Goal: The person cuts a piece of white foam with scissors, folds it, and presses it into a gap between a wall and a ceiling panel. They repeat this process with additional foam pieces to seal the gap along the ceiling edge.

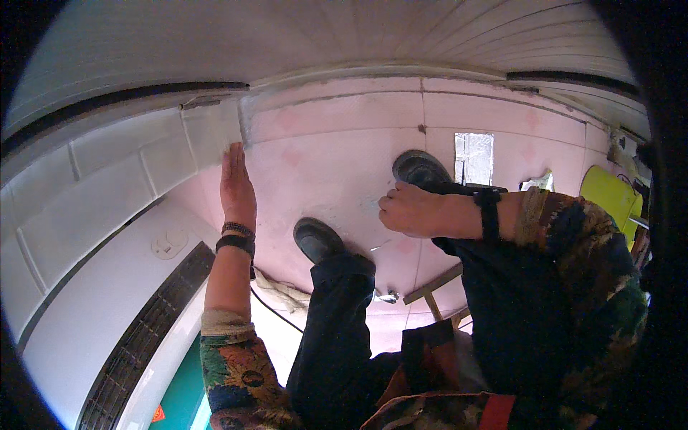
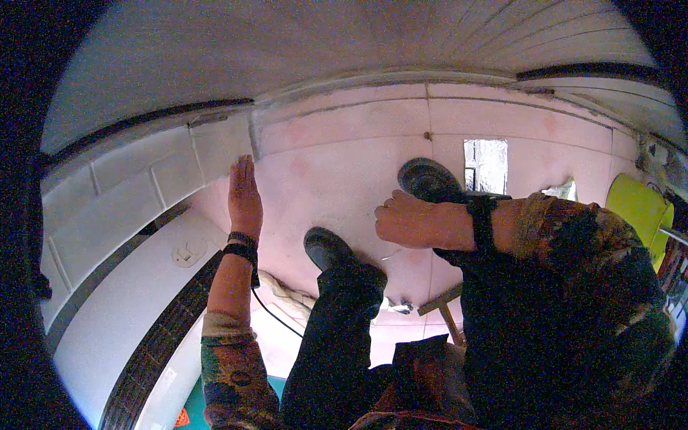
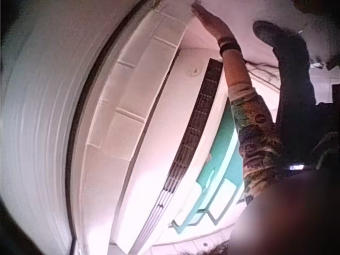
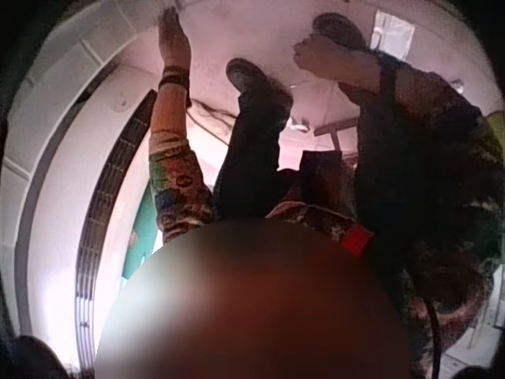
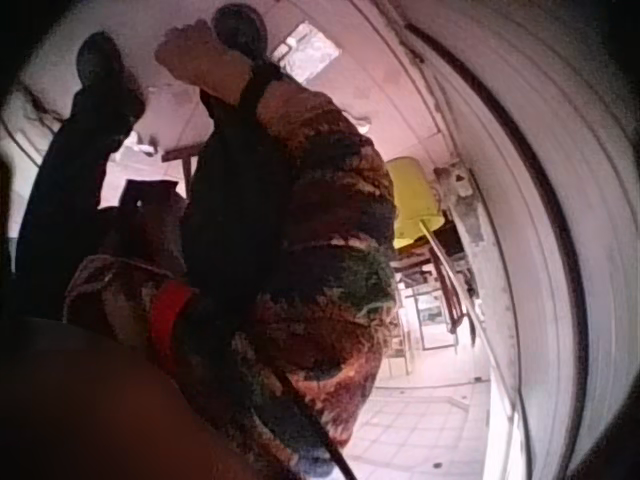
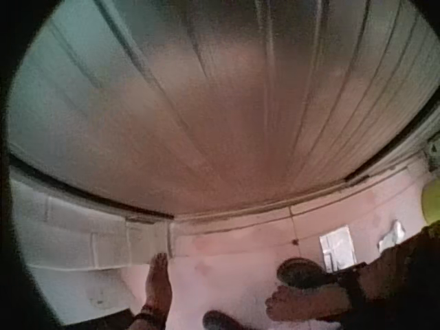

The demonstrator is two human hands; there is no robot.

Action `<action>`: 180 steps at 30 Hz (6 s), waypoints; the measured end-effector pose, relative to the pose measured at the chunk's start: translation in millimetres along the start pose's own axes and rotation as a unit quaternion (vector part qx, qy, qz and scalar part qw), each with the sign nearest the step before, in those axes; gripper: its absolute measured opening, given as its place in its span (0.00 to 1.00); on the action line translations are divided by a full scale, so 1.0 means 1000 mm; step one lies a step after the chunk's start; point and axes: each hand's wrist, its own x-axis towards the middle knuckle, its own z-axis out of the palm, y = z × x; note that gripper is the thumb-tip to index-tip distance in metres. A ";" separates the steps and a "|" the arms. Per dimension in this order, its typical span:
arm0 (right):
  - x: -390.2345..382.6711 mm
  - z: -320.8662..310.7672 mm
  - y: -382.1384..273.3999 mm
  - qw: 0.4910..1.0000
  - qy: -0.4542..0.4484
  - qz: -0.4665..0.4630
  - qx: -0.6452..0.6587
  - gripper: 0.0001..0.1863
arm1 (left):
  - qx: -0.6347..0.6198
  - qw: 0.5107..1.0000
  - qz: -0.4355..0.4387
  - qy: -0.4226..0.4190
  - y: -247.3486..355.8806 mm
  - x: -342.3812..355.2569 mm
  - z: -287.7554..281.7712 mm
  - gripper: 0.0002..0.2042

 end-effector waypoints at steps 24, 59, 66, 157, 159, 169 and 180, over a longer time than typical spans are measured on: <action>0.247 -0.046 0.027 0.747 0.218 0.210 0.591 0.27 | -0.965 -0.067 -0.254 0.012 0.008 -0.003 -0.028 0.33; 0.295 -0.022 0.004 0.696 0.344 0.187 0.602 0.10 | -0.951 -0.263 -0.136 0.095 -0.014 -0.021 -0.021 0.32; 0.286 -0.034 0.026 0.717 0.300 0.096 0.622 0.08 | -0.947 -0.268 -0.142 0.104 -0.013 -0.020 -0.019 0.33; 0.324 -0.024 0.067 0.532 0.386 0.150 0.739 0.11 | -0.955 -0.245 -0.159 0.046 -0.021 -0.031 -0.008 0.36; 0.329 -0.018 0.070 0.534 0.399 0.148 0.731 0.12 | -0.959 -0.231 -0.159 0.044 -0.021 -0.031 -0.007 0.36; 0.321 -0.028 0.081 0.496 0.351 0.125 0.785 0.16 | -0.964 -0.215 -0.149 0.051 -0.023 -0.032 -0.008 0.36; 0.307 -0.006 0.100 0.666 0.289 0.275 0.631 0.16 | -0.955 -0.244 -0.163 0.042 -0.021 -0.033 -0.005 0.35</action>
